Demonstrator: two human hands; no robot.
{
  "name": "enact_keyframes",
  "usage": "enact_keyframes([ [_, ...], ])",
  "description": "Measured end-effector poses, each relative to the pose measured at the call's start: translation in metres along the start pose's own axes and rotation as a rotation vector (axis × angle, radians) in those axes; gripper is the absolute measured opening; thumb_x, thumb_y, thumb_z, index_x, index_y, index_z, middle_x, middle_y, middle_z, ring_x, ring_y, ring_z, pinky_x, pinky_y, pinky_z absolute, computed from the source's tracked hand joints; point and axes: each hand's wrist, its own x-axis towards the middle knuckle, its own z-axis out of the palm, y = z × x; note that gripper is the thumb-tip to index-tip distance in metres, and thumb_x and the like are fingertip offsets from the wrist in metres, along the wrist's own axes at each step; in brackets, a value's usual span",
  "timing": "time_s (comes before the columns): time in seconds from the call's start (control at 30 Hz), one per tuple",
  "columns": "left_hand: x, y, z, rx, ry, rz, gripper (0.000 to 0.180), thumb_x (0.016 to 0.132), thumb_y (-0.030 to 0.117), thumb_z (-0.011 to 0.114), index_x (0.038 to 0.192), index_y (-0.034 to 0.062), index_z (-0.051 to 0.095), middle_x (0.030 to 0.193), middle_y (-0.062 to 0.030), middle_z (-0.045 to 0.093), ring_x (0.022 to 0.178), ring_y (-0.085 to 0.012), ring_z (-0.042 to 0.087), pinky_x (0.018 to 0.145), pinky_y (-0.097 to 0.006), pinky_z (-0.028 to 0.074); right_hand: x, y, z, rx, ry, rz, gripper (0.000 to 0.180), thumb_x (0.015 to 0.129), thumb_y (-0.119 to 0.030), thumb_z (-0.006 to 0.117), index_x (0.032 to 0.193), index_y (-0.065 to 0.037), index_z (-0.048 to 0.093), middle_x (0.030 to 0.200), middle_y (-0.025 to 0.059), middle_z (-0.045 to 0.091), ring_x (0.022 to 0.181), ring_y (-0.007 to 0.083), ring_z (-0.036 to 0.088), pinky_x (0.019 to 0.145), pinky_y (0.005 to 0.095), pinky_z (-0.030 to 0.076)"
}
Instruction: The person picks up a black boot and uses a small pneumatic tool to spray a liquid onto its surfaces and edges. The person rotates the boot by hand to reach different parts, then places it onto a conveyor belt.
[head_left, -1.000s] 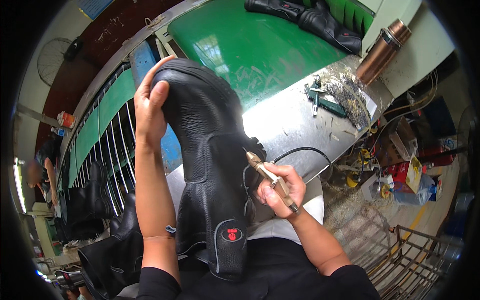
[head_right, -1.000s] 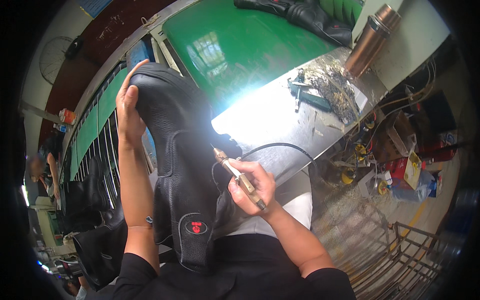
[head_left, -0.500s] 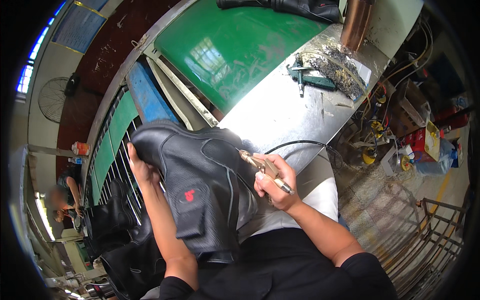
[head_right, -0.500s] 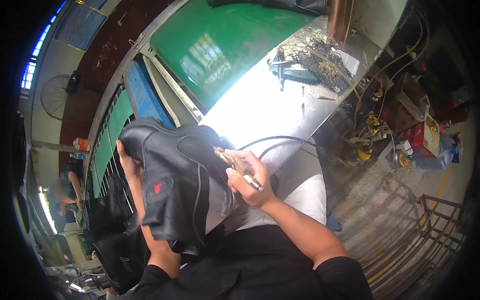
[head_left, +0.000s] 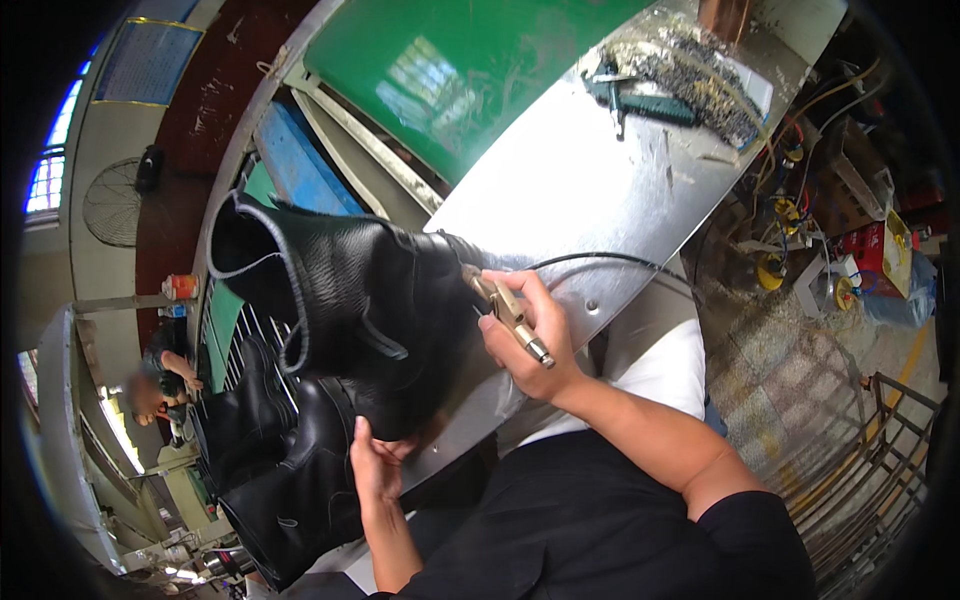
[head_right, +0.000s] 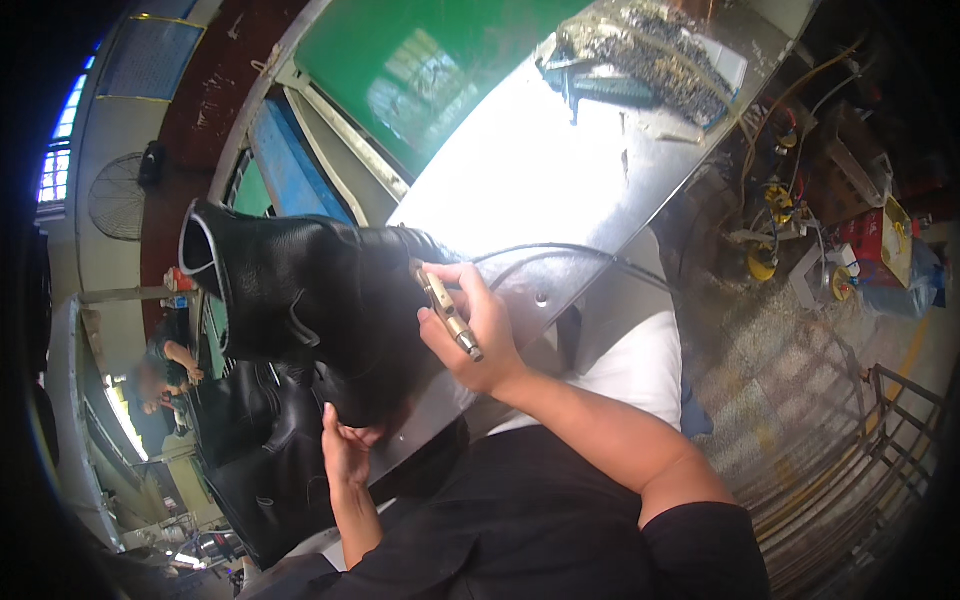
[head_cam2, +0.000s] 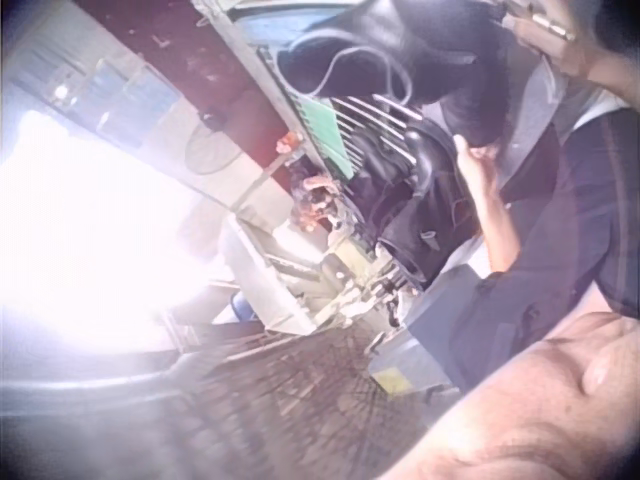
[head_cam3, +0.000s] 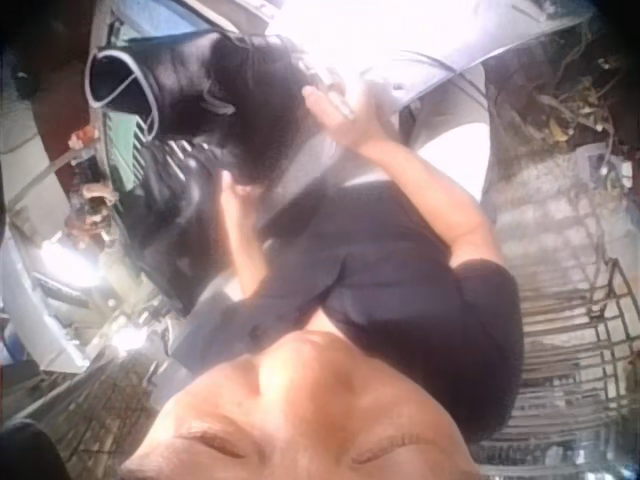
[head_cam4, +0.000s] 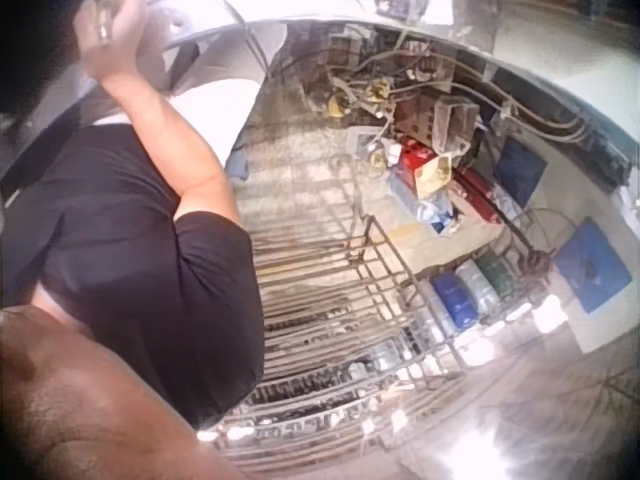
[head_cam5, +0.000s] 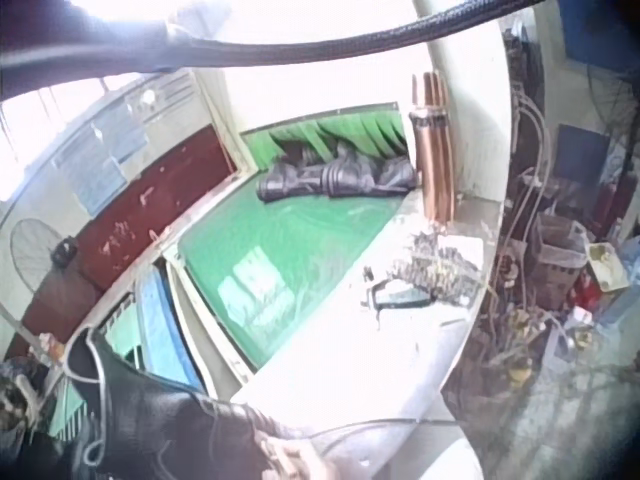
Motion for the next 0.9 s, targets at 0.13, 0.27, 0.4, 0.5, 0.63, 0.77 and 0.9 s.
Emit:
enact_keyframes([
  [0.13, -0.039, -0.017, 0.037, 0.043, -0.113, -0.167, 0.06, 0.104, 0.044, 0.033, 0.129, -0.0087, 0.048, 0.116, -0.0229, 0.064, 0.099, -0.0367, 0.067, 0.083, -0.04, 0.059, -0.013, -0.003, -0.008, -0.058, -0.02, -0.068, 0.04, 0.086, -0.005, 0.06, 0.124, 0.002, 0.047, 0.065, -0.0003, 0.055, 0.055, 0.0039, 0.046, 0.052, 0.0221, 0.037],
  [0.27, -0.056, -0.024, 0.065, 0.014, -0.274, -0.256, 0.066, 0.102, 0.046, 0.038, 0.13, -0.0127, 0.043, 0.12, -0.0281, 0.059, 0.105, -0.042, 0.064, 0.09, -0.043, 0.056, -0.017, -0.003, -0.011, -0.07, -0.025, -0.082, 0.041, 0.085, -0.005, 0.061, 0.123, 0.001, 0.048, 0.064, -0.0007, 0.056, 0.057, 0.0034, 0.046, 0.053, 0.0219, 0.037],
  [0.4, -0.059, -0.019, 0.079, 0.01, -0.364, -0.328, 0.075, 0.096, 0.055, 0.042, 0.134, -0.0095, 0.04, 0.125, -0.0284, 0.056, 0.112, -0.0412, 0.06, 0.095, -0.044, 0.053, -0.019, -0.003, -0.016, -0.012, -0.036, -0.065, 0.041, 0.086, -0.004, 0.061, 0.123, 0.002, 0.047, 0.065, -0.0009, 0.056, 0.057, 0.0033, 0.046, 0.053, 0.0215, 0.036],
  [0.5, -0.056, -0.016, 0.083, 0.006, -0.405, -0.363, 0.079, 0.093, 0.059, 0.041, 0.137, -0.0072, 0.037, 0.128, -0.0289, 0.054, 0.116, -0.0401, 0.058, 0.098, -0.044, 0.051, -0.023, -0.002, -0.018, 0.009, -0.059, -0.068, 0.04, 0.085, -0.003, 0.06, 0.123, 0.003, 0.047, 0.067, -0.0008, 0.056, 0.057, 0.0033, 0.047, 0.053, 0.0212, 0.036],
  [0.63, -0.056, -0.014, 0.091, -0.112, -0.441, -0.476, 0.074, 0.096, 0.052, 0.039, 0.134, -0.0118, 0.039, 0.129, -0.0289, 0.053, 0.12, -0.0406, 0.055, 0.103, -0.044, 0.047, -0.032, -0.003, -0.021, 0.015, -0.072, -0.085, 0.041, 0.085, -0.001, 0.06, 0.123, 0.003, 0.047, 0.068, -0.0001, 0.056, 0.058, 0.0034, 0.048, 0.053, 0.0212, 0.036],
  [0.77, -0.056, -0.015, 0.099, -0.115, -0.49, -0.503, 0.077, 0.094, 0.055, 0.039, 0.136, -0.0105, 0.038, 0.131, -0.0295, 0.051, 0.123, -0.0384, 0.053, 0.105, -0.044, 0.044, -0.045, -0.013, -0.033, -0.02, -0.131, -0.025, 0.043, 0.085, 0.0, 0.058, 0.126, 0.006, 0.046, 0.074, -0.002, 0.054, 0.066, 0.0023, 0.048, 0.059, 0.0198, 0.039],
  [0.9, -0.056, -0.017, 0.106, -0.127, -0.525, -0.499, 0.08, 0.093, 0.056, 0.041, 0.138, -0.0094, 0.036, 0.133, -0.0295, 0.049, 0.125, -0.0384, 0.052, 0.106, -0.045, 0.043, -0.056, -0.014, -0.04, -0.067, -0.142, -0.021, 0.04, 0.086, -0.001, 0.058, 0.124, 0.006, 0.048, 0.073, -0.0033, 0.053, 0.066, 0.0017, 0.046, 0.06, 0.0187, 0.037],
])
